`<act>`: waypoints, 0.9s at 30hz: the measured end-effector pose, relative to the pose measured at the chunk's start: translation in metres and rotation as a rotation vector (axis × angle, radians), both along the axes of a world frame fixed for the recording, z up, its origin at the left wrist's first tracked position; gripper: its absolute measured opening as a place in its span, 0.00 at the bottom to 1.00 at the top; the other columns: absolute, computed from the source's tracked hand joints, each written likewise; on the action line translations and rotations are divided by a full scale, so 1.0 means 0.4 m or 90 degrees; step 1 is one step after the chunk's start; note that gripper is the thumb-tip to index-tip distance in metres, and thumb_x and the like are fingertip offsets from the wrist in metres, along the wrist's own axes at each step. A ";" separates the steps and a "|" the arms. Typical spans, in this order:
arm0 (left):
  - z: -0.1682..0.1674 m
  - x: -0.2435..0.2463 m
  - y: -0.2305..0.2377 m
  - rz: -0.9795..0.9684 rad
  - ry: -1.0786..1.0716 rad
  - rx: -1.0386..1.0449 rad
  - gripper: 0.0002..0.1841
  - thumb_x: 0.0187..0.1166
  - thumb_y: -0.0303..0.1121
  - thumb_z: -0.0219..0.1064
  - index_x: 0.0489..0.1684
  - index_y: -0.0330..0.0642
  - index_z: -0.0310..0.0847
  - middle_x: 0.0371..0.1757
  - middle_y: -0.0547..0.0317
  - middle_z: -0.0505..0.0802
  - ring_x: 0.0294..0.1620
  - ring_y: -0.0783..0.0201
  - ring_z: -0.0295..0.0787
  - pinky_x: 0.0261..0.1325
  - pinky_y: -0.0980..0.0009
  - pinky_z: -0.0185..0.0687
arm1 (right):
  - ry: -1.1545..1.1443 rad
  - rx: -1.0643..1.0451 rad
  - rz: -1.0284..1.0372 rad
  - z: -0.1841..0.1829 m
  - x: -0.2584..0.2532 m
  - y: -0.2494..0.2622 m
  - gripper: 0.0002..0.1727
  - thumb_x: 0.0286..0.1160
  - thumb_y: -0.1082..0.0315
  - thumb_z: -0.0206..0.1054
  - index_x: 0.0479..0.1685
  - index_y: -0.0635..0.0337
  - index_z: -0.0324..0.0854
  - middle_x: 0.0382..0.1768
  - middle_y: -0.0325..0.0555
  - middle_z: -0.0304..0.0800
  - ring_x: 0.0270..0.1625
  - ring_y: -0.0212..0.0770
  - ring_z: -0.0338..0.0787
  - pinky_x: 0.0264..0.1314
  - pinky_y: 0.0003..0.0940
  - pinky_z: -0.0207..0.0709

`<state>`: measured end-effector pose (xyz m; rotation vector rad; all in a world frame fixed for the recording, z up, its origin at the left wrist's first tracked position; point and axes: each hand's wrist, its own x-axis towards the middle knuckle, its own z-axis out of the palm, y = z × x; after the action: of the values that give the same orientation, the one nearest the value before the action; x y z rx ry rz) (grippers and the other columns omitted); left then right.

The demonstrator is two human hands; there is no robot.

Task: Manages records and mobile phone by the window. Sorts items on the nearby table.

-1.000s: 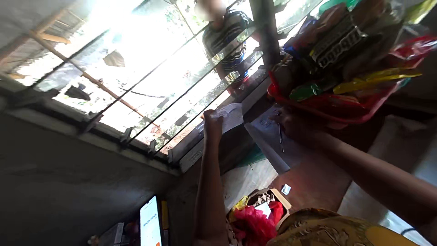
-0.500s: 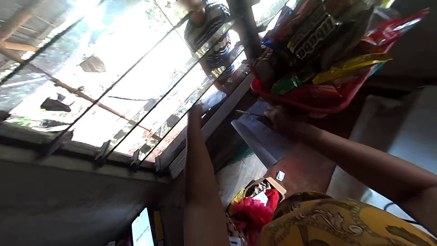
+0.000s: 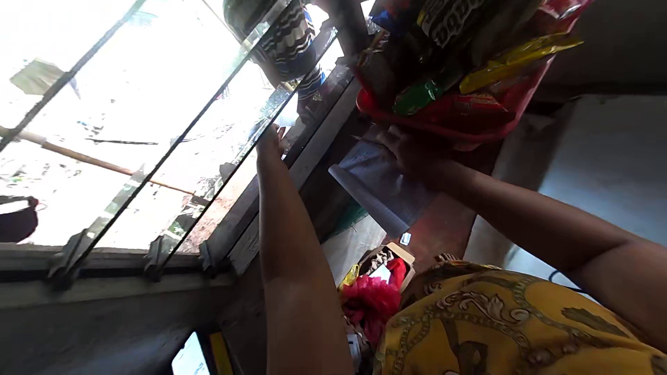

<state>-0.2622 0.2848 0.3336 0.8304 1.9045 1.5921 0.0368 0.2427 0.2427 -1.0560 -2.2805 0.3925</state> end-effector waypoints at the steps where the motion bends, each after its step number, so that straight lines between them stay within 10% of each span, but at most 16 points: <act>1: -0.001 0.000 0.000 -0.001 0.010 0.001 0.31 0.79 0.14 0.55 0.85 0.33 0.60 0.80 0.41 0.73 0.72 0.56 0.79 0.68 0.66 0.82 | 0.016 0.030 -0.001 -0.013 -0.003 0.006 0.19 0.82 0.70 0.60 0.70 0.62 0.83 0.55 0.67 0.85 0.54 0.65 0.90 0.56 0.59 0.83; 27: -0.023 0.010 -0.017 0.003 0.151 0.042 0.20 0.85 0.29 0.65 0.70 0.25 0.75 0.67 0.35 0.85 0.65 0.50 0.84 0.71 0.56 0.79 | 0.028 0.045 0.021 -0.022 -0.006 0.014 0.13 0.78 0.73 0.66 0.57 0.62 0.89 0.52 0.62 0.86 0.54 0.60 0.90 0.59 0.54 0.83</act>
<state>-0.2584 0.2782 0.3244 1.0851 2.0245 1.6272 0.0342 0.2482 0.2339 -0.9670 -2.2588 0.3419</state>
